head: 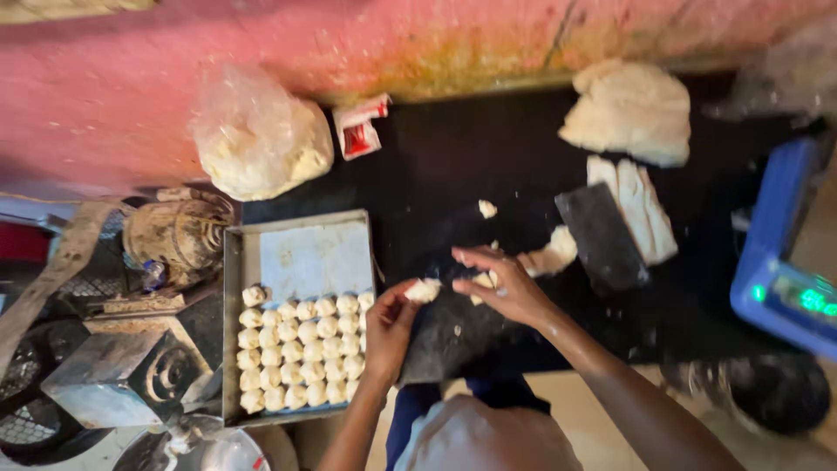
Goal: The person cuts a large mass of dough into smaller strips using a metal scraper and سپس rolls these strips into individual round balls by hand, placing each ball onto a metal tray.
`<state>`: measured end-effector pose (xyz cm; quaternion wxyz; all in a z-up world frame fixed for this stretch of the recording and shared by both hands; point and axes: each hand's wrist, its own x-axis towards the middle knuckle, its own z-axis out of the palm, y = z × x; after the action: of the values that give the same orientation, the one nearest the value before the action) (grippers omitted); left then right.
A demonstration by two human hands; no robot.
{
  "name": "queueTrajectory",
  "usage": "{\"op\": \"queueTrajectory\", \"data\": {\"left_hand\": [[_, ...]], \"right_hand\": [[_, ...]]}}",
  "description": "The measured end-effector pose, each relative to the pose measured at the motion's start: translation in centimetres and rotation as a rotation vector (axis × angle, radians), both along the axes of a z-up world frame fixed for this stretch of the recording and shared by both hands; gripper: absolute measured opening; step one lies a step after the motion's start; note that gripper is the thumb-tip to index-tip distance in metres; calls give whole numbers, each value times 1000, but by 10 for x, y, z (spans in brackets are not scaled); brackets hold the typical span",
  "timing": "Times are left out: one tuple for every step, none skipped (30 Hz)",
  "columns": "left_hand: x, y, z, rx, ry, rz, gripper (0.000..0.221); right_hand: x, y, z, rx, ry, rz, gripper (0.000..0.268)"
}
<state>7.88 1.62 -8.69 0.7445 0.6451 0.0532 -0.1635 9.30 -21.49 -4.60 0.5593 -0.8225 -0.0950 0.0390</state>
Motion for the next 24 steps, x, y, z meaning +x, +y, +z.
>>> {"op": "queueTrajectory", "data": {"left_hand": [[3,-4,3,-59,-25,8,30],[2,-7,5,-76,-47,-36,27],[2,-9,6,-93,-68,-79,24],[-1,-14,6,-113,-84,-123,21],[-3,-19,7,-62,-115,-93,18],[-1,-26,9,-14,-150,-58,15],[-1,-33,13,34,-183,-24,13],[1,-39,19,-39,-97,68,17],[2,-47,26,-115,-12,159,22],[8,-53,33,-193,60,246,27],[13,-54,41,-280,200,190,27],[16,-55,49,-367,344,126,28],[19,-56,55,-455,487,59,29],[19,-58,60,-464,461,25,30],[19,-59,65,-472,435,-9,32],[20,-58,70,-477,409,-42,33],[20,-57,74,-349,199,-81,33],[21,-57,77,-217,-10,-121,34],[21,-56,79,-83,-218,-159,34],[20,-58,80,-68,-255,-157,34],[19,-60,79,-52,-292,-155,33],[20,-60,77,-30,-329,-160,34],[21,-61,73,39,-312,-140,27],[19,-65,66,105,-282,-122,21]], "right_hand": [[10,-7,3,61,9,55,50],[14,-11,3,123,30,113,49],[17,-13,3,185,51,172,47],[15,-13,2,89,56,177,37],[10,-12,1,-6,59,181,28],[8,-11,4,-108,56,189,20],[3,-11,9,-133,52,150,21],[-3,-10,16,-155,43,110,22],[-10,-9,23,-176,33,69,23],[-12,-9,31,-246,-190,97,27],[-12,-9,37,-311,-414,124,32],[-14,-11,43,-374,-632,147,37],[-11,-14,46,-323,-633,154,31],[-9,-18,47,-273,-623,159,26],[-4,-23,47,-224,-611,165,22],[3,-26,45,-173,-554,119,24],[11,-30,42,-124,-496,73,28],[19,-34,38,-76,-439,22,33],[25,-36,33,146,-89,68,32],[30,-38,28,358,261,118,30],[33,-41,23,561,618,166,29],[33,-41,17,599,643,125,27],[29,-40,12,637,668,83,25],[25,-42,7,674,706,35,24]]}}
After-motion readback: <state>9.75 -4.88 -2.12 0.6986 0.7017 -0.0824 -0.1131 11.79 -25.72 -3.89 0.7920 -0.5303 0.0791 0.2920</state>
